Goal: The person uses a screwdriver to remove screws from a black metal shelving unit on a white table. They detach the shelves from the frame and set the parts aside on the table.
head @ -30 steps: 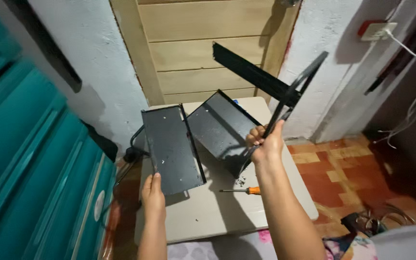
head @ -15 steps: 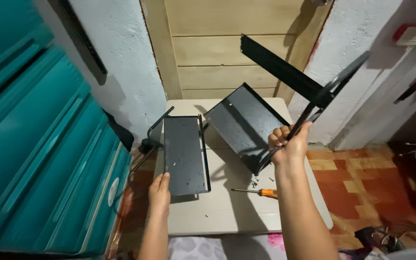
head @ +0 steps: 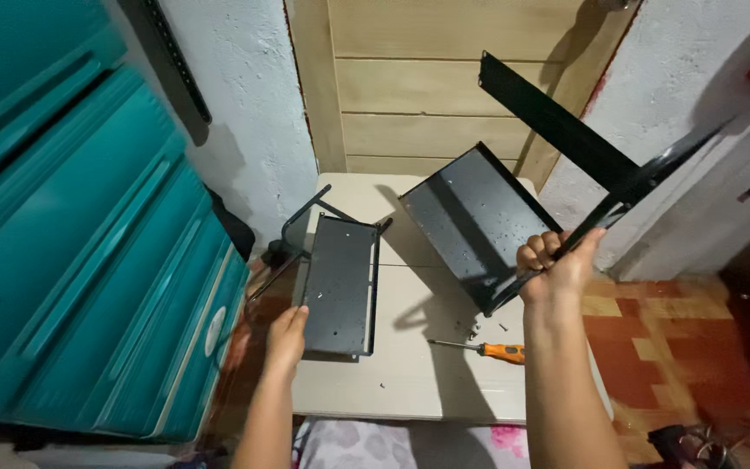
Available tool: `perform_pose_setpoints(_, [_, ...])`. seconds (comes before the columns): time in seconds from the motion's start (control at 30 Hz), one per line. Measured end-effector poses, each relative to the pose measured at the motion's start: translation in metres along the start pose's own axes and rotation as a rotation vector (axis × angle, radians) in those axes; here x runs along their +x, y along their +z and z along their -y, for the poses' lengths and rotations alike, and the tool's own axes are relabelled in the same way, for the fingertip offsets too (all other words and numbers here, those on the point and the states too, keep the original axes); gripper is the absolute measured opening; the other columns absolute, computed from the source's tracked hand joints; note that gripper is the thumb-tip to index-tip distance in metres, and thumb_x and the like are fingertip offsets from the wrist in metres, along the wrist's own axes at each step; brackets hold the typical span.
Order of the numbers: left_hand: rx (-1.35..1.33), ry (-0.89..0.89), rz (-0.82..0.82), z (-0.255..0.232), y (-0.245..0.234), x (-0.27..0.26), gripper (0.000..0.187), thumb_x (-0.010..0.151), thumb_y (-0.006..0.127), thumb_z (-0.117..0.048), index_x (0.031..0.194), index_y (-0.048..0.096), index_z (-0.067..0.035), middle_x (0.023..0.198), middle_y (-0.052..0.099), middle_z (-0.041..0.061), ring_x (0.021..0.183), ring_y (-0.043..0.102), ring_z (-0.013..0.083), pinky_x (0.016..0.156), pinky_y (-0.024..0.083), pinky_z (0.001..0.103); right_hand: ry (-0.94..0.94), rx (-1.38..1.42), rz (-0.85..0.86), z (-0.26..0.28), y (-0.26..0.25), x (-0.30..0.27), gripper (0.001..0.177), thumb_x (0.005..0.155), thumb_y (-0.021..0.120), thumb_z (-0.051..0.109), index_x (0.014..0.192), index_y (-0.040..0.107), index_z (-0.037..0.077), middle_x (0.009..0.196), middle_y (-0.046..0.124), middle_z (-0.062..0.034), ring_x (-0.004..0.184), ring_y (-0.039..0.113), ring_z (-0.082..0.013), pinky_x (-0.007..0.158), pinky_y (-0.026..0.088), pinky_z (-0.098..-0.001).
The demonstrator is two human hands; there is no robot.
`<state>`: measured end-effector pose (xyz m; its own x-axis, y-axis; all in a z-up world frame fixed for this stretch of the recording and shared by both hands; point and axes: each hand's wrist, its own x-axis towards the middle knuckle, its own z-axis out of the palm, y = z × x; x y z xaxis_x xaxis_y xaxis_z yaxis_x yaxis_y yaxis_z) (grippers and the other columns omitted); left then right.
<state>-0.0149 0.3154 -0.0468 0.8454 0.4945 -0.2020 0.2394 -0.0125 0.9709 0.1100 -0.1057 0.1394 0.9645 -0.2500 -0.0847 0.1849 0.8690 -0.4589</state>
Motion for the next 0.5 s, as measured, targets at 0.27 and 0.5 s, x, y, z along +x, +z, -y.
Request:
perform_pose_setpoints(0.27, [0.143, 0.097, 0.023, -0.002, -0.008, 0.014, 0.037, 0.103, 0.061, -0.031, 0.111, 0.075, 0.003, 0.090, 0.070, 0.020, 0.081, 0.064, 0.0286, 0.077, 0.050, 0.043, -0.013, -0.003, 0.020, 0.003, -0.005, 0.004, 0.062, 0.104, 0.041, 0.070, 0.074, 0.041, 0.016, 0.059, 0.038, 0.0008, 0.049, 0.030, -0.0118, 0.044, 0.024, -0.0248])
perform_pose_setpoints(0.5, [0.531, 0.165, -0.003, -0.030, -0.011, 0.018, 0.038, 0.099, 0.055, -0.036, 0.104, 0.074, -0.004, 0.094, 0.074, 0.022, 0.091, 0.069, 0.0416, 0.084, 0.052, 0.049, -0.015, -0.008, 0.062, 0.009, 0.000, -0.004, 0.063, 0.105, 0.040, 0.069, 0.069, 0.036, 0.018, 0.058, 0.035, 0.0020, 0.047, 0.027, -0.0113, 0.043, 0.023, -0.0256])
